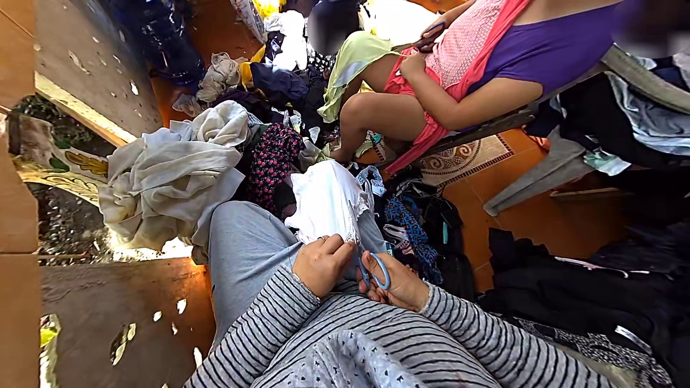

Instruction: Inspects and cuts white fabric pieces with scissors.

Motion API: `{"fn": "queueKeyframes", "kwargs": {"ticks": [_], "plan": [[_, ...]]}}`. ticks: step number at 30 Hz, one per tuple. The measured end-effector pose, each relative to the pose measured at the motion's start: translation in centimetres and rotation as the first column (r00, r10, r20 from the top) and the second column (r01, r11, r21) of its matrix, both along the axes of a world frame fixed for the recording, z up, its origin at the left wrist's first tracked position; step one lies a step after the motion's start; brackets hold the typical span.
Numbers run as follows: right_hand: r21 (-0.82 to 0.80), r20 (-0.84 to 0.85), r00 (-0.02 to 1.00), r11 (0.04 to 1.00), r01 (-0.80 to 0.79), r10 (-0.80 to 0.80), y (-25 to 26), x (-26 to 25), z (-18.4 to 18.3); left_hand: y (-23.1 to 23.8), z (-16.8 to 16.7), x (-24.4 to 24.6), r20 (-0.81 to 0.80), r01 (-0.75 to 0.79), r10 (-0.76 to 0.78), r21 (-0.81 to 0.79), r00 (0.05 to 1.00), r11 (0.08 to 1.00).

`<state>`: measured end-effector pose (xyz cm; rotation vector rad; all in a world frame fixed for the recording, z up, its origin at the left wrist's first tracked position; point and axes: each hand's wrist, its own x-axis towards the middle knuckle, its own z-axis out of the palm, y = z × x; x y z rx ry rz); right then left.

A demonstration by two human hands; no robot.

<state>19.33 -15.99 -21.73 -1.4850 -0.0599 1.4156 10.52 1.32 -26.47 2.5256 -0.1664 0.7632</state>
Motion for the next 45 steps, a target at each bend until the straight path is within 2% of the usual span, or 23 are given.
{"fn": "queueKeyframes", "kwargs": {"ticks": [6, 12, 21, 27, 38, 45], "plan": [[-0.038, 0.042, 0.998, 0.998, 0.040, -0.038, -0.3, -0.6, 0.6, -0.1, -0.1, 0.0, 0.020, 0.000, 0.000, 0.001, 1.000, 1.000], [-0.054, -0.031, 0.998, 0.997, 0.056, -0.058, 0.5, 0.4, 0.2, -0.2, 0.1, -0.3, 0.081, 0.048, -0.049, 0.012, 0.996, 0.999], [-0.041, 0.038, 0.995, 0.995, 0.089, -0.087, 0.2, -0.5, 0.1, -0.3, -0.1, -0.7, 0.093, 0.038, -0.037, -0.001, 0.995, 0.999], [-0.061, -0.052, 0.997, 0.997, 0.053, -0.056, 0.2, 0.6, 0.3, -0.3, -0.1, -0.9, 0.144, 0.056, -0.055, -0.005, 0.988, 0.998], [-0.054, 0.065, 0.998, 0.999, -0.002, 0.006, 0.5, 1.1, 0.2, -0.4, 0.0, -1.0, 0.159, 0.057, -0.053, -0.015, 0.986, 0.998], [-0.037, 0.089, 0.996, 0.999, 0.022, -0.019, 0.2, 0.8, 0.0, -0.5, -0.1, -1.0, 0.148, 0.060, -0.058, -0.008, 0.987, 0.998]]}}
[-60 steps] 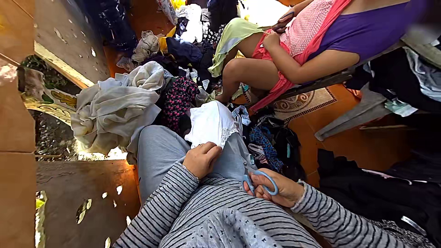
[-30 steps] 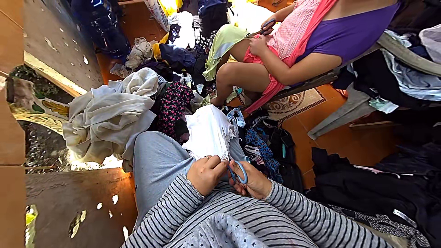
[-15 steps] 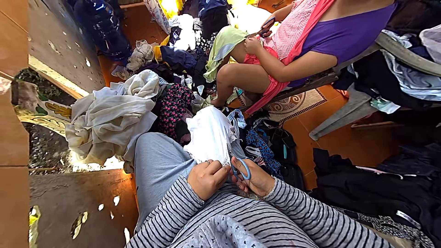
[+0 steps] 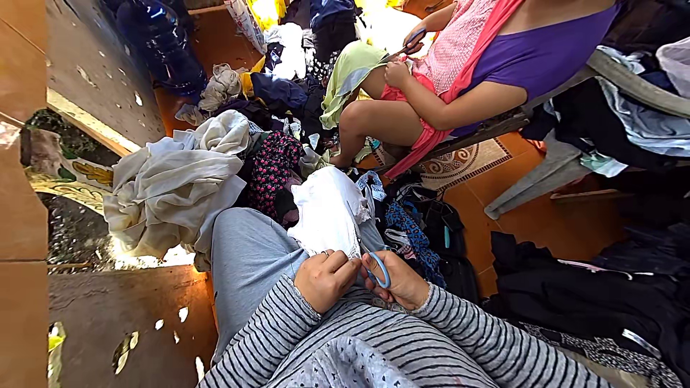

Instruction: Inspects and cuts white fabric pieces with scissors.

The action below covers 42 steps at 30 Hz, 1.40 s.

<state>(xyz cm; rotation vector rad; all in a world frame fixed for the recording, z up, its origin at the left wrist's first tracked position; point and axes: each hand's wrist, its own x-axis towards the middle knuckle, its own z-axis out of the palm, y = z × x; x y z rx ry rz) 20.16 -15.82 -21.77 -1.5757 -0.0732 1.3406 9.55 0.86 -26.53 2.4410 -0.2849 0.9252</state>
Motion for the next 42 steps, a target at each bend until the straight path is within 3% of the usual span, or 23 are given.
{"fn": "queueKeyframes", "kwargs": {"ticks": [11, 16, 24, 31, 42], "plan": [[-0.055, -0.091, 0.993, 0.996, 0.064, -0.069, 1.3, 1.0, 0.7, 0.1, -0.1, -0.4, 0.019, 0.028, -0.028, -0.001, 0.999, 1.000], [-0.097, -0.115, 0.993, 0.995, 0.025, -0.036, 1.8, 2.4, 1.0, 0.1, -0.2, -0.6, 0.039, 0.000, 0.001, -0.014, 0.999, 1.000], [-0.026, -0.202, 0.975, 0.994, -0.101, 0.094, -2.1, 1.4, 2.1, 0.3, -0.3, -0.9, 0.028, -0.102, 0.105, -0.112, 0.994, 0.989], [-0.049, -0.158, 0.987, 0.999, -0.023, 0.015, 0.5, 1.5, 1.2, 0.3, -0.4, -0.8, 0.033, -0.023, 0.025, -0.072, 0.999, 0.997], [-0.041, -0.138, 0.988, 0.997, 0.067, -0.072, 3.7, 2.8, 0.4, 0.4, -0.4, -0.9, 0.060, -0.017, 0.020, -0.053, 0.998, 0.998]]}}
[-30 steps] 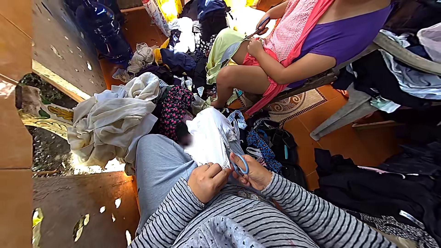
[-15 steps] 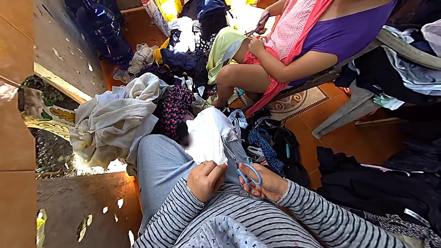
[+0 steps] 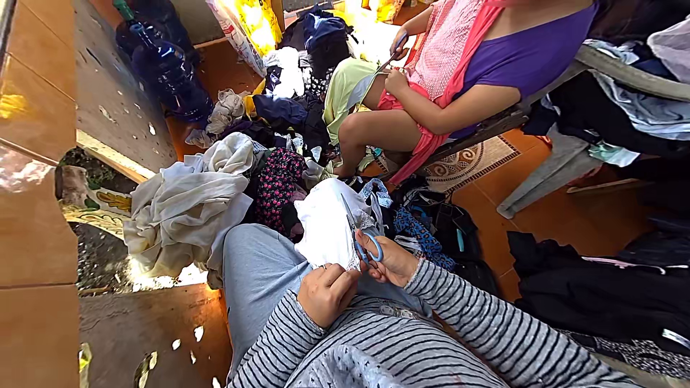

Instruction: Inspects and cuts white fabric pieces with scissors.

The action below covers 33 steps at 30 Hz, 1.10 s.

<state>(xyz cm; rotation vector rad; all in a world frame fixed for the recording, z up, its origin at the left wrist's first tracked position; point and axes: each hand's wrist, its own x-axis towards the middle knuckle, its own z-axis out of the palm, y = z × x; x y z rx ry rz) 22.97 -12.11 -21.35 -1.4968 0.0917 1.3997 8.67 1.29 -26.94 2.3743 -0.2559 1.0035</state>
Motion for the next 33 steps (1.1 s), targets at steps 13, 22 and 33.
{"fn": "queueKeyframes", "kwargs": {"ticks": [13, 22, 33], "plan": [[-0.028, 0.033, 0.999, 0.999, -0.041, 0.042, 0.4, 0.0, 0.0, 0.0, -0.2, 0.0, 0.000, 0.006, -0.006, -0.007, 1.000, 1.000], [-0.039, 0.074, 0.997, 0.999, -0.022, 0.025, 0.6, -0.4, 0.2, 0.0, -0.2, -0.1, 0.001, 0.002, -0.002, 0.001, 1.000, 1.000], [-0.023, -0.035, 0.999, 0.999, 0.029, -0.030, 1.5, 0.8, -0.4, 0.0, -0.2, -0.3, 0.025, 0.010, -0.010, -0.012, 1.000, 1.000]]}}
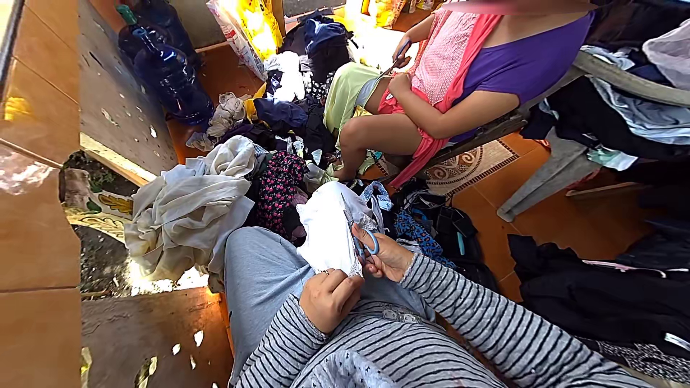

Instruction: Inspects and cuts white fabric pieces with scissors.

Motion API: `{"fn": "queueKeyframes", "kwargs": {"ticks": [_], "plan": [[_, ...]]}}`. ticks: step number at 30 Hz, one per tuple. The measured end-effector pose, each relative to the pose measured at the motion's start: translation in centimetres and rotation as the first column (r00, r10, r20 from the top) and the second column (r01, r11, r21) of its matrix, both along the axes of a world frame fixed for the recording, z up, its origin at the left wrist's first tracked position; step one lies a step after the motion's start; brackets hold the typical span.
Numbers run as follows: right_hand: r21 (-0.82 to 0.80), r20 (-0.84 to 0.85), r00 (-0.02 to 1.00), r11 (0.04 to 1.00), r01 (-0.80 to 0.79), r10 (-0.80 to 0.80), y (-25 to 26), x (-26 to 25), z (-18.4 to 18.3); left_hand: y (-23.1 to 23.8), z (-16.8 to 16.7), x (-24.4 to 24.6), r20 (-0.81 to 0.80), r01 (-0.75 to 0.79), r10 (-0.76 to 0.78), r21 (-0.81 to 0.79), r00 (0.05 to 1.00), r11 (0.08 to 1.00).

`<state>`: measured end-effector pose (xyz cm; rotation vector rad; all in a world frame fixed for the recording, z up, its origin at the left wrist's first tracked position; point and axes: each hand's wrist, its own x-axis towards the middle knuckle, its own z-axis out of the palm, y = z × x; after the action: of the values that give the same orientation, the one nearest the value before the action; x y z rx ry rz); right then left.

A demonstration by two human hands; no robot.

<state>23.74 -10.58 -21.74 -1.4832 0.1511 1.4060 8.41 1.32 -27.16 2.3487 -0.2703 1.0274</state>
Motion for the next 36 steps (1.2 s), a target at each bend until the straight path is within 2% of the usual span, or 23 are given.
{"fn": "queueKeyframes", "kwargs": {"ticks": [14, 29, 36], "plan": [[-0.053, 0.073, 0.997, 0.998, -0.037, 0.040, 0.9, 0.6, 0.1, 0.0, -0.1, 0.0, -0.004, 0.018, -0.018, -0.002, 1.000, 1.000], [-0.111, 0.088, 0.976, 0.976, -0.187, 0.197, 2.2, 4.1, 0.2, 0.2, -0.3, -0.2, -0.020, 0.046, -0.045, 0.013, 0.999, 0.999], [-0.102, 0.044, 0.980, 0.977, -0.189, 0.194, 3.4, 6.2, -0.4, 0.2, -0.3, -0.3, -0.032, 0.065, -0.065, 0.021, 0.997, 0.998]]}}
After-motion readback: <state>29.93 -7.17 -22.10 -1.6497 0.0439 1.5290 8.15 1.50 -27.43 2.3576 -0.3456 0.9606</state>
